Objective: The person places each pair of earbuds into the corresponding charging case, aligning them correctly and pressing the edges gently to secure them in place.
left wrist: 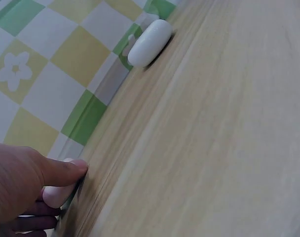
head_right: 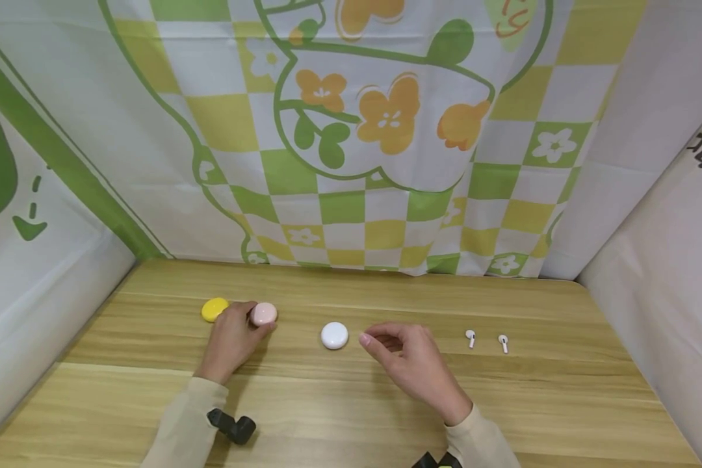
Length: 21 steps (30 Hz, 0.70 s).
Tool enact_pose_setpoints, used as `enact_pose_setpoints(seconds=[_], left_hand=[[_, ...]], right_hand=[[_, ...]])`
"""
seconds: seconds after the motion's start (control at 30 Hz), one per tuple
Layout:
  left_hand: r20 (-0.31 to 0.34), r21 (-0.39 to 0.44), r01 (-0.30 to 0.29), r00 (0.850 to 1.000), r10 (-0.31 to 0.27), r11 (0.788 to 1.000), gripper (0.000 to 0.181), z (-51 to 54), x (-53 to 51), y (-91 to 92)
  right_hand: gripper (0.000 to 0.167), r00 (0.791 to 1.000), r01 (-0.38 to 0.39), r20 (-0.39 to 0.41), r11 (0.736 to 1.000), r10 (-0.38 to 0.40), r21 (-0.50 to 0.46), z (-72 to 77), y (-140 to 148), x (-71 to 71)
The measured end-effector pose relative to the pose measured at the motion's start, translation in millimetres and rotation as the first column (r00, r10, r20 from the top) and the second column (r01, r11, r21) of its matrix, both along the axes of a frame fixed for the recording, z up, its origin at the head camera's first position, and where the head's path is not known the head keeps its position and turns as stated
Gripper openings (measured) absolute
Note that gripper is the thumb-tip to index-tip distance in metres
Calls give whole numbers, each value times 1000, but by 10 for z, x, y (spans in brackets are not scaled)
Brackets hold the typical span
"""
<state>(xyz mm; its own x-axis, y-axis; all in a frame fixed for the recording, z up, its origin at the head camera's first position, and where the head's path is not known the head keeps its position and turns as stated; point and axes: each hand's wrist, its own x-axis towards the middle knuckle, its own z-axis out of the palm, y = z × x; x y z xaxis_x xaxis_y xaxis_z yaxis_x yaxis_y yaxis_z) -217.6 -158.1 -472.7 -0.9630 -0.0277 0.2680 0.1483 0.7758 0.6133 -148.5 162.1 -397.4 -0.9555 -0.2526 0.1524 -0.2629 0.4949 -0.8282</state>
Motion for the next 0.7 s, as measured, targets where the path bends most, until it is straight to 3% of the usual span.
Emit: enact_pose_setpoints(seconds=[0.43, 0.7], left_hand=[[26, -42, 11, 1000, -10, 999, 45, 34, 8, 10], [2, -24, 26, 1000, -26, 999, 59, 290, 68, 109]], right_hand=[[24, 999, -22, -30, 1000, 23, 12, -25, -1, 1], [20, 995, -44, -88, 998, 46, 33, -106, -6, -35]])
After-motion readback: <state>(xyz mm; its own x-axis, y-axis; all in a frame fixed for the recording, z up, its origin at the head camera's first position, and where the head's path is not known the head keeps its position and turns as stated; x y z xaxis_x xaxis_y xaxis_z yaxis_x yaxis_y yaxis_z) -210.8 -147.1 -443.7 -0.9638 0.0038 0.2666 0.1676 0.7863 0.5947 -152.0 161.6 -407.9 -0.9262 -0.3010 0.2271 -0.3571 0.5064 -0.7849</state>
